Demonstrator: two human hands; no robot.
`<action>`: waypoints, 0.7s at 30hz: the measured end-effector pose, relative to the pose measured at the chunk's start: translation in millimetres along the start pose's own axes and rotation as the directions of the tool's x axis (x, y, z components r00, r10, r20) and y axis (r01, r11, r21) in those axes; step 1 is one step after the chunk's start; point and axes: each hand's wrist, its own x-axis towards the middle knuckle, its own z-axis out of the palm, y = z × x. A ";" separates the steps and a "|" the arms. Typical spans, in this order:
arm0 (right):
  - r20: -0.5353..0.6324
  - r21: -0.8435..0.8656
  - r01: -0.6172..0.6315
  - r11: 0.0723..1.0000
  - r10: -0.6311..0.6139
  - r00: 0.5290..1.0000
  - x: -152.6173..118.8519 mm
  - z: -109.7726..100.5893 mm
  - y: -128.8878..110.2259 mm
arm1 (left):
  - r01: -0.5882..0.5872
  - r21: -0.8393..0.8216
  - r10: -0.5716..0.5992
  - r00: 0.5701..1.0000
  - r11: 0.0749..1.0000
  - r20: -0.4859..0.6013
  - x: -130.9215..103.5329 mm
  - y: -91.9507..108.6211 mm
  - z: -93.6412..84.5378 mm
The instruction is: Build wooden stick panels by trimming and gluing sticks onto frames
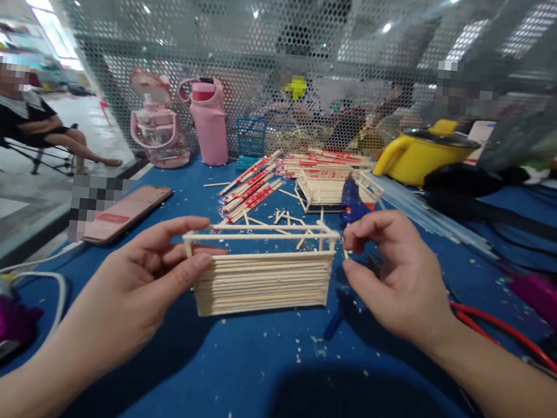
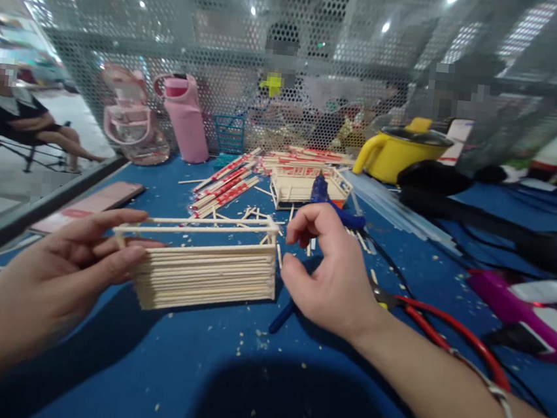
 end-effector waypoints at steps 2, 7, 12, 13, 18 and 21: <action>0.071 0.189 -0.101 0.977 0.089 0.994 2.7 -0.5 1.4 | 0.028 0.013 -0.028 1.000 1.000 -0.006 -0.9 1.4 0.5; 0.224 0.466 -0.342 0.816 0.265 0.938 10.8 2.5 3.6 | 0.072 -0.011 -0.073 0.997 0.997 -0.030 -1.3 -0.2 -0.3; 0.221 0.477 -0.363 0.801 0.291 0.931 12.7 3.2 4.6 | 0.071 0.007 -0.070 0.997 0.997 -0.021 0.1 -4.9 -3.5; 0.216 0.469 -0.361 0.806 0.291 0.932 12.8 2.7 4.3 | 0.061 0.017 -0.061 0.998 0.998 -0.024 0.1 -5.7 -3.7; 0.249 0.479 -0.378 0.792 0.291 0.924 13.4 0.3 2.2 | 0.039 0.041 -0.037 0.998 0.998 -0.041 -0.4 -7.4 -4.8; 0.294 0.534 -0.428 0.729 0.314 0.903 13.1 -0.1 2.2 | 0.049 0.015 -0.048 0.998 0.999 -0.038 0.4 -5.9 -4.1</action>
